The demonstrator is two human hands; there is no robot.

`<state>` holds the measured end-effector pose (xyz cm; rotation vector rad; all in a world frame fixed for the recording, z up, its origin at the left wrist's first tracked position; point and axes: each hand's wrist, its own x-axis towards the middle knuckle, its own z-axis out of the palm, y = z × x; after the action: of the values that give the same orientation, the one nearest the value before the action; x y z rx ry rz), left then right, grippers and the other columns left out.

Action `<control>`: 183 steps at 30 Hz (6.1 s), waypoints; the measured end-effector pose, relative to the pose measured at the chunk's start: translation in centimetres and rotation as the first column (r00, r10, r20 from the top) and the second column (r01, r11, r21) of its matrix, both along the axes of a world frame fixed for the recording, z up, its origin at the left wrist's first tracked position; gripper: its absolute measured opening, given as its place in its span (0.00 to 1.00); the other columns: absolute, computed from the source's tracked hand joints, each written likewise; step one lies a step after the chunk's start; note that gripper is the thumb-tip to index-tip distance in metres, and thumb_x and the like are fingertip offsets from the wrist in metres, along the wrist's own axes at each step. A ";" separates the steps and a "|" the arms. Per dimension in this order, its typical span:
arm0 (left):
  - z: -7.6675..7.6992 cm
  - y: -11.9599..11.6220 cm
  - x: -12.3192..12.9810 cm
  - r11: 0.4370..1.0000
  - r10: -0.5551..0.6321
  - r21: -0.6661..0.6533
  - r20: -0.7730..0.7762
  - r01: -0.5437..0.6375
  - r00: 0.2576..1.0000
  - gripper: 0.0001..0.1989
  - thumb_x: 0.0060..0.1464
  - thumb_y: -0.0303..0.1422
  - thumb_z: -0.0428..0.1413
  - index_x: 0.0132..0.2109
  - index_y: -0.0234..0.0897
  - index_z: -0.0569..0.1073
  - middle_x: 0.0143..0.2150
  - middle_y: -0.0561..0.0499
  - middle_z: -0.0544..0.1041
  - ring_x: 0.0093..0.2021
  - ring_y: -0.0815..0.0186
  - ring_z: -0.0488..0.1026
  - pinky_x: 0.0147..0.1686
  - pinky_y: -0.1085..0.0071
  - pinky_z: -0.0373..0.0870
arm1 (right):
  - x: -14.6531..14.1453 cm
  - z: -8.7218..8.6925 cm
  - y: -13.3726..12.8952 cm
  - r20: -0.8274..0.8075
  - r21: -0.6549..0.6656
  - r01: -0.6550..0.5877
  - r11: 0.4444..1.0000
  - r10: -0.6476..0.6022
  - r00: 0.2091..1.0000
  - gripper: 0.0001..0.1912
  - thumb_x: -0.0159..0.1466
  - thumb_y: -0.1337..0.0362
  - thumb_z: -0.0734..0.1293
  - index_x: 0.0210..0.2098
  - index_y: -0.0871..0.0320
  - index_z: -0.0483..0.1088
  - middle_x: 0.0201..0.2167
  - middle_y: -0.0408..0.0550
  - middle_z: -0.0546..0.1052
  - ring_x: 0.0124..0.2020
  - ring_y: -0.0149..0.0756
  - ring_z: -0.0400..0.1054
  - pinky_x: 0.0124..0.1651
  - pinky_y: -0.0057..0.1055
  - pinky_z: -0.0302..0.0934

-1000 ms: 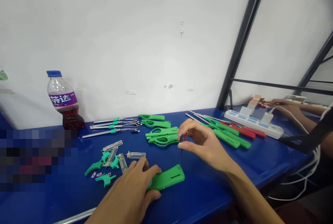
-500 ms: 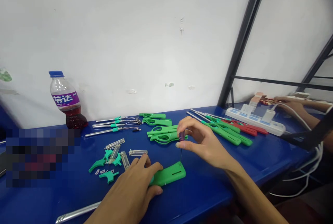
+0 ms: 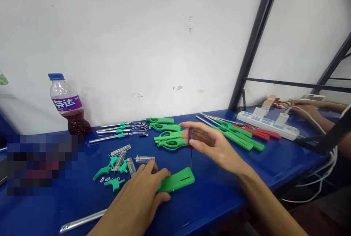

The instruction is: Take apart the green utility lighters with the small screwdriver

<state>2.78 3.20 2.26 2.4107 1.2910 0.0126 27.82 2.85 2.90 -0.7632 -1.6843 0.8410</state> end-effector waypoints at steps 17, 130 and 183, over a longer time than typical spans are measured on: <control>1.0 -0.2 0.5 0.999 0.014 -0.031 -0.047 -0.016 0.999 0.18 0.69 0.29 0.57 0.62 0.47 0.77 0.63 0.43 0.71 0.63 0.47 0.72 0.61 0.53 0.71 | 2.4 -0.7 -0.3 0.652 -0.045 0.132 0.990 -0.071 0.755 0.12 0.58 0.56 0.84 0.40 0.46 0.85 0.38 0.43 0.78 0.39 0.41 0.73 0.39 0.32 0.66; 2.7 0.1 -4.3 0.962 -0.072 0.272 0.270 -0.004 0.960 0.14 0.75 0.36 0.49 0.39 0.44 0.74 0.38 0.54 0.81 0.39 0.59 0.77 0.40 0.65 0.65 | 1.8 2.3 -2.7 0.634 0.364 0.164 0.917 -0.373 0.677 0.16 0.75 0.62 0.67 0.59 0.42 0.79 0.56 0.43 0.84 0.54 0.47 0.81 0.54 0.40 0.75; 1.6 -0.4 -4.6 0.996 -0.013 0.085 0.235 -0.007 0.972 0.14 0.74 0.45 0.47 0.54 0.53 0.76 0.51 0.57 0.82 0.50 0.56 0.74 0.51 0.60 0.64 | -3.5 1.9 -2.5 0.761 0.015 0.132 0.991 -0.097 0.642 0.15 0.73 0.46 0.70 0.49 0.49 0.77 0.48 0.40 0.83 0.49 0.44 0.76 0.52 0.39 0.58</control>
<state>-1.80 2.79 3.84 2.3954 1.1990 0.3492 24.32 0.31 4.76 -1.3770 -2.3263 0.4660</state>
